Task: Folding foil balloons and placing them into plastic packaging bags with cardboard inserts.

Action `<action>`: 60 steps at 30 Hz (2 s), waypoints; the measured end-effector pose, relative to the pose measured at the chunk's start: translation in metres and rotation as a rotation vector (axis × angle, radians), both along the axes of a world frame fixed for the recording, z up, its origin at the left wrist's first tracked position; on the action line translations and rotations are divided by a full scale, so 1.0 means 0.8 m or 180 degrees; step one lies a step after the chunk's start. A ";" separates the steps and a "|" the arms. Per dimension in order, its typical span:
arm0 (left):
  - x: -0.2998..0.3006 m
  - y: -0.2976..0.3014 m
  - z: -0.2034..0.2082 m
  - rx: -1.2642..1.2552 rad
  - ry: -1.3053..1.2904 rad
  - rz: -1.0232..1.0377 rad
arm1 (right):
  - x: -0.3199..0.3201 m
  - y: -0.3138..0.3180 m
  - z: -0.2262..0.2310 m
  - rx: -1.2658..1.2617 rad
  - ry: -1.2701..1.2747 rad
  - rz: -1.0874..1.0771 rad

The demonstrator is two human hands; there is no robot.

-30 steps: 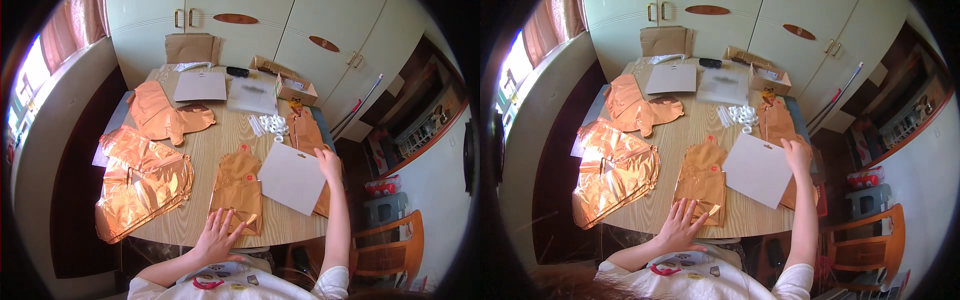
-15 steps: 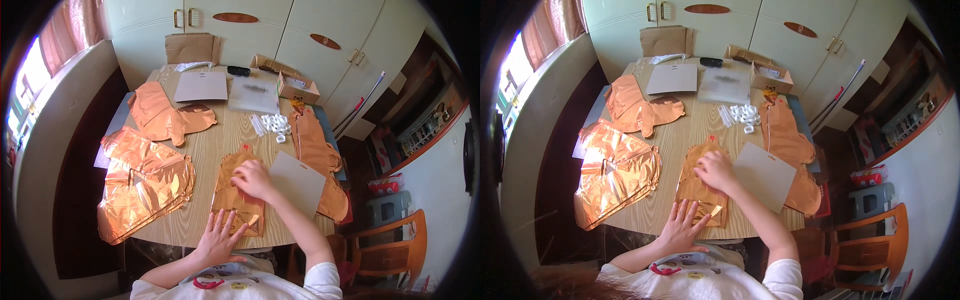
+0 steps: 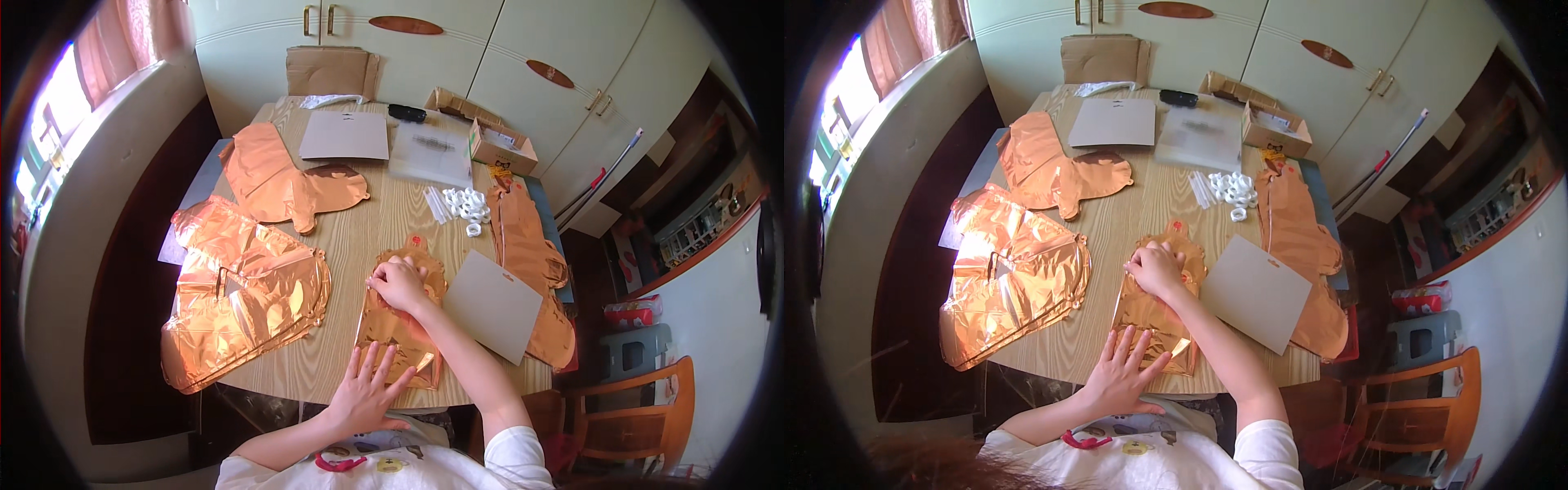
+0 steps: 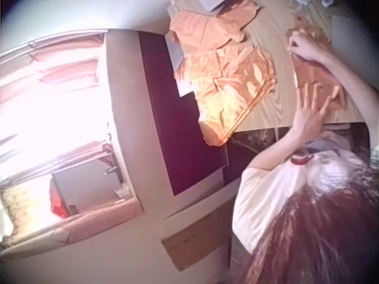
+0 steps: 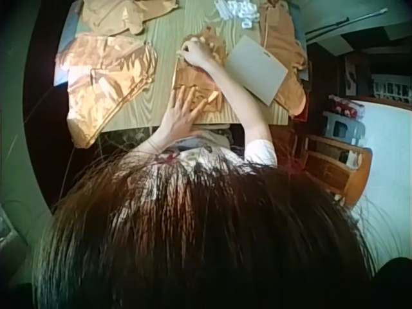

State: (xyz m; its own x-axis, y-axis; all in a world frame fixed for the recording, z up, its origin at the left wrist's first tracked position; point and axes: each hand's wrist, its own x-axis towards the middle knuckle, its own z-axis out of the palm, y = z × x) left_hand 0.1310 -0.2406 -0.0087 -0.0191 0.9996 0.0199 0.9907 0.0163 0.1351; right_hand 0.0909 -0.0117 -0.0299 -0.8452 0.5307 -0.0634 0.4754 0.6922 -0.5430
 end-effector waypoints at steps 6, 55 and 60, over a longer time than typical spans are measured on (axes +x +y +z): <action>-0.002 0.000 0.002 0.0011 -0.0015 -0.0021 | 0.000 -0.014 -0.010 0.0380 0.0245 -0.0175; 0.005 0.001 0.003 0.0058 0.0044 0.0057 | 0.209 0.225 0.069 0.0585 -0.1536 -0.0436; 0.006 0.000 -0.003 0.0119 0.0077 0.0039 | 0.232 0.249 0.091 -0.0323 0.0071 -0.0538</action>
